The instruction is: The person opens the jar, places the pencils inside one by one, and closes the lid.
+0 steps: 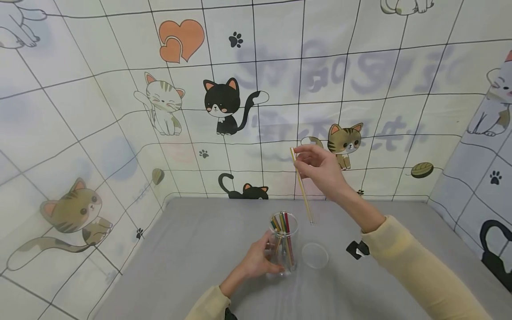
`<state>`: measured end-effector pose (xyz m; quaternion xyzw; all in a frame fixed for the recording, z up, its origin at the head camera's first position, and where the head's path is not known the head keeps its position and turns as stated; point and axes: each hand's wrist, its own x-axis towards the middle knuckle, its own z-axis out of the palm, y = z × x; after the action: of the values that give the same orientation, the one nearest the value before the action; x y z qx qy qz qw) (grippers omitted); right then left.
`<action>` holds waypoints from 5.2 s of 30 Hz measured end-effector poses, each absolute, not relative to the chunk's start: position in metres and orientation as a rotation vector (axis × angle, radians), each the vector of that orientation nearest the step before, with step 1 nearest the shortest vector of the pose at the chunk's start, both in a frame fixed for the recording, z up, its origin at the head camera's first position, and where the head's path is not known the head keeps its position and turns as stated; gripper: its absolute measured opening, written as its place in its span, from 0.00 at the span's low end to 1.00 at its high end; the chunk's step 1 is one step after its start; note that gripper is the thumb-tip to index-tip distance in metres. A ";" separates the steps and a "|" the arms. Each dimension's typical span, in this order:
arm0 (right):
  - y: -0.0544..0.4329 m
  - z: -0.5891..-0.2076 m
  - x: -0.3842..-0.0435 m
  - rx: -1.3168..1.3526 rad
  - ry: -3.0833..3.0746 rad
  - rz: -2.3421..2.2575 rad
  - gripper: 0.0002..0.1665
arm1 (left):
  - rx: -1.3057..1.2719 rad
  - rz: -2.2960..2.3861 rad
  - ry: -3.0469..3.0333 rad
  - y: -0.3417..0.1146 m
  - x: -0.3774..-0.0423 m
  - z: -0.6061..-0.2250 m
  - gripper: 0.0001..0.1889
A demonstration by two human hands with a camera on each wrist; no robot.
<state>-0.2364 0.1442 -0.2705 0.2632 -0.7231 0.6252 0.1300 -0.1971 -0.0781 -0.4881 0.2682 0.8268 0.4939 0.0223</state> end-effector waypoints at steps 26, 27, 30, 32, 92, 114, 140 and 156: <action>0.107 -0.297 -0.233 0.709 -1.998 1.899 0.20 | 0.829 1.529 2.561 -0.078 -0.198 -0.491 0.48; 0.107 -0.300 -0.232 0.703 -2.012 1.901 0.20 | 0.830 1.529 2.559 -0.078 -0.199 -0.491 0.48; 0.108 -0.310 -0.230 0.693 -2.067 1.898 0.22 | 0.833 1.524 2.560 -0.078 -0.200 -0.492 0.49; 0.108 -0.315 -0.228 0.696 -2.111 1.883 0.23 | 0.835 1.521 2.560 -0.078 -0.200 -0.492 0.50; 0.199 -0.384 -0.234 0.459 -2.456 1.562 0.18 | 0.800 1.497 2.564 -0.078 -0.200 -0.493 0.49; 0.218 -0.427 -0.217 0.579 -2.559 1.391 0.23 | 0.792 1.501 2.565 -0.077 -0.200 -0.494 0.49; 0.218 -0.469 -0.206 0.747 -2.580 1.244 0.37 | 0.796 1.496 2.569 -0.078 -0.200 -0.493 0.48; 0.216 -0.483 -0.206 0.754 -2.627 1.198 0.41 | 0.811 1.492 2.572 -0.078 -0.202 -0.495 0.46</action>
<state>-0.2057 0.2159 -0.4826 0.2518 -0.8776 0.4003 0.0787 -0.2017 -0.0779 -0.4948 0.2629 0.8342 0.4838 0.0299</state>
